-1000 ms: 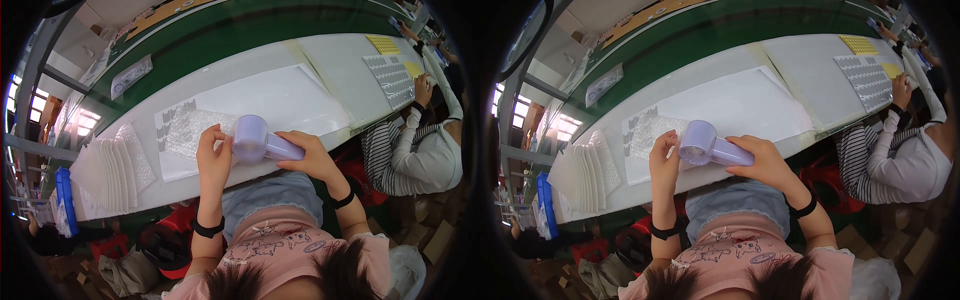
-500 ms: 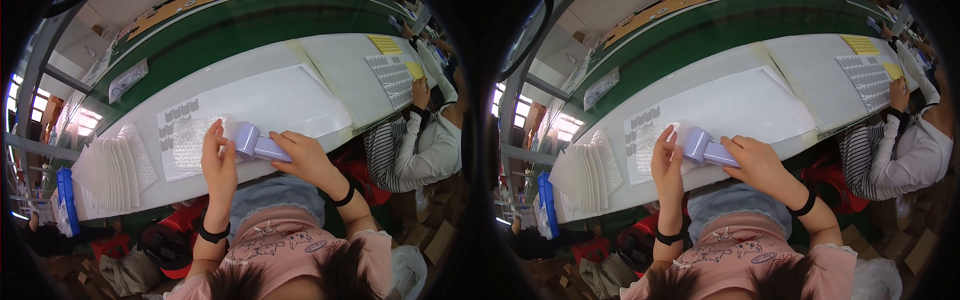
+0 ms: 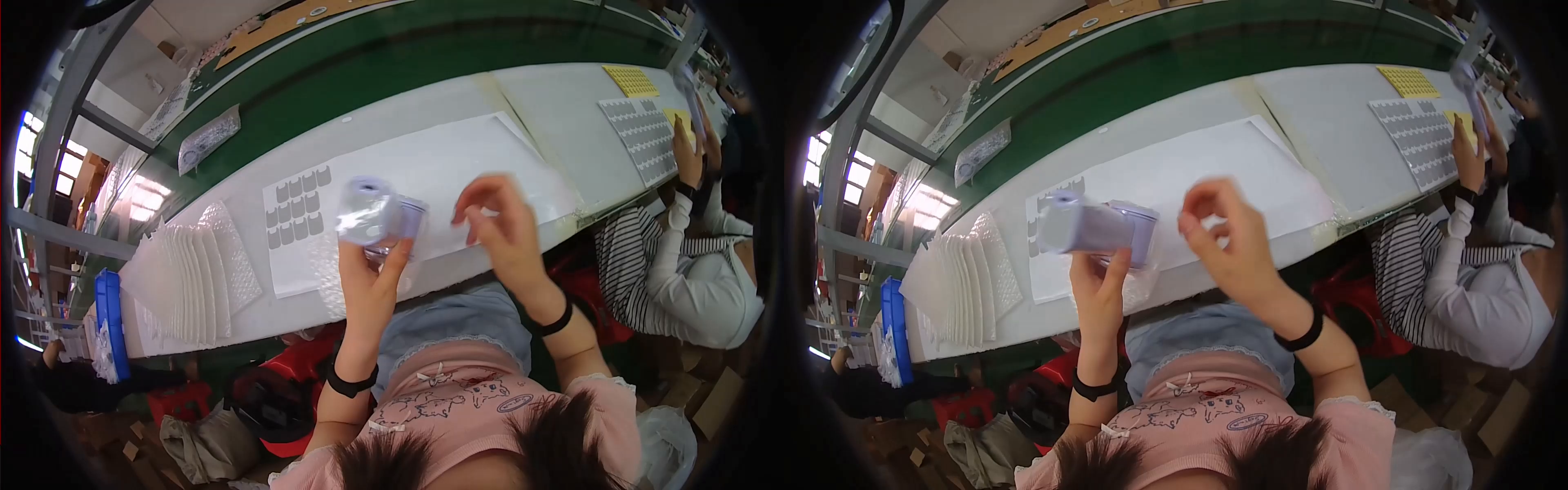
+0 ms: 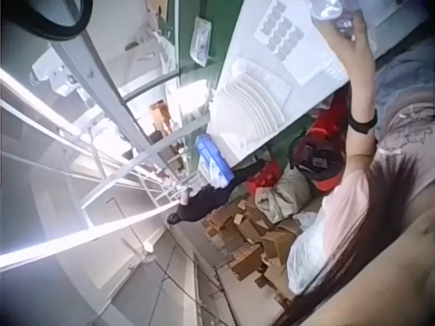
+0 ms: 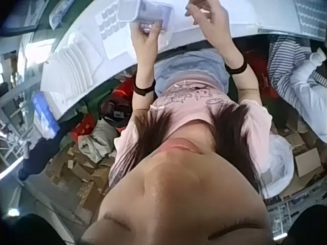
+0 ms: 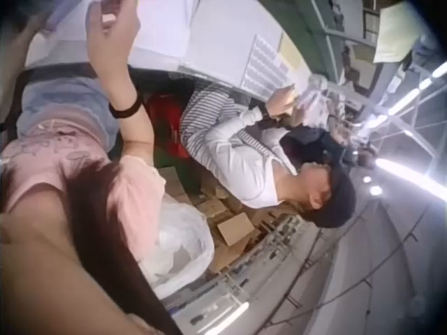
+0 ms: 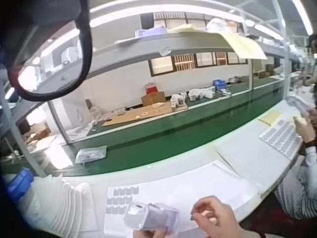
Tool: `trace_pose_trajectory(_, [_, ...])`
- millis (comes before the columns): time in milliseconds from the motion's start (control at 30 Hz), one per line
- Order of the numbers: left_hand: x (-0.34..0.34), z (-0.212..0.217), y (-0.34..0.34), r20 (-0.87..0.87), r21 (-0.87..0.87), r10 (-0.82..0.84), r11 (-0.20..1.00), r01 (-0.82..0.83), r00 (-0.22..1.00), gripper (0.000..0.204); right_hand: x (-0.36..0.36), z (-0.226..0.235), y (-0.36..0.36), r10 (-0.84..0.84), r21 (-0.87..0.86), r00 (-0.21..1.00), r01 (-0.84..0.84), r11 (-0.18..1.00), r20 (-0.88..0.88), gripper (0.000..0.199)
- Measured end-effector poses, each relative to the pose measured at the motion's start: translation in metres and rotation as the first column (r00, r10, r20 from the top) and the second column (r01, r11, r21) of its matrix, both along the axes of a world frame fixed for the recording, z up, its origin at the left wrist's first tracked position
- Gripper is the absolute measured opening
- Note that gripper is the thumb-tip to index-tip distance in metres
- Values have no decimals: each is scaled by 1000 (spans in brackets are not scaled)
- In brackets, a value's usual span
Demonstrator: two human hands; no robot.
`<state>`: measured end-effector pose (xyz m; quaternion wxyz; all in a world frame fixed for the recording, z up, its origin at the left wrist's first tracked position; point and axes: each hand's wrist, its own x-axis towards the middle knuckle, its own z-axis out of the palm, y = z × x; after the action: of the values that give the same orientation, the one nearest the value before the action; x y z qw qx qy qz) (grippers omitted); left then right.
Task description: Packaging small handheld fans into protective bubble wrap bags on a production line.
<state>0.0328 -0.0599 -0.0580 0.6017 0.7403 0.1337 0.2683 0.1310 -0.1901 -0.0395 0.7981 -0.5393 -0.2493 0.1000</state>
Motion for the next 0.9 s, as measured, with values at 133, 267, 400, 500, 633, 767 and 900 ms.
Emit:
trace_pose_trajectory(133, [1,-3,-5,127,-206,-11,978,37,992,54,-6,-23,9,195,-482,978,-135,866,77,10])
trace_pose_trajectory(267, [2,-2,-1,139,45,14,999,-21,990,53,-7,-29,24,146,-484,979,-60,873,141,9])
trace_pose_trajectory(400, [1,3,-1,131,40,22,999,-27,991,54,-8,-29,34,32,-424,960,93,901,280,10])
trace_pose_trajectory(500, [2,0,5,156,29,3,1000,-7,988,54,-6,-30,39,-48,-356,978,119,927,204,10])
trace_pose_trajectory(633, [-1,-2,14,154,120,-25,993,6,988,54,1,-34,36,89,-427,986,-19,904,144,9])
trace_pose_trajectory(767, [-2,4,10,20,251,36,967,-40,999,55,-7,-27,28,133,-394,939,3,919,317,8])
trace_pose_trajectory(900, [1,7,-4,-25,554,178,822,-134,984,57,-6,-28,31,-11,-321,830,229,919,558,11])
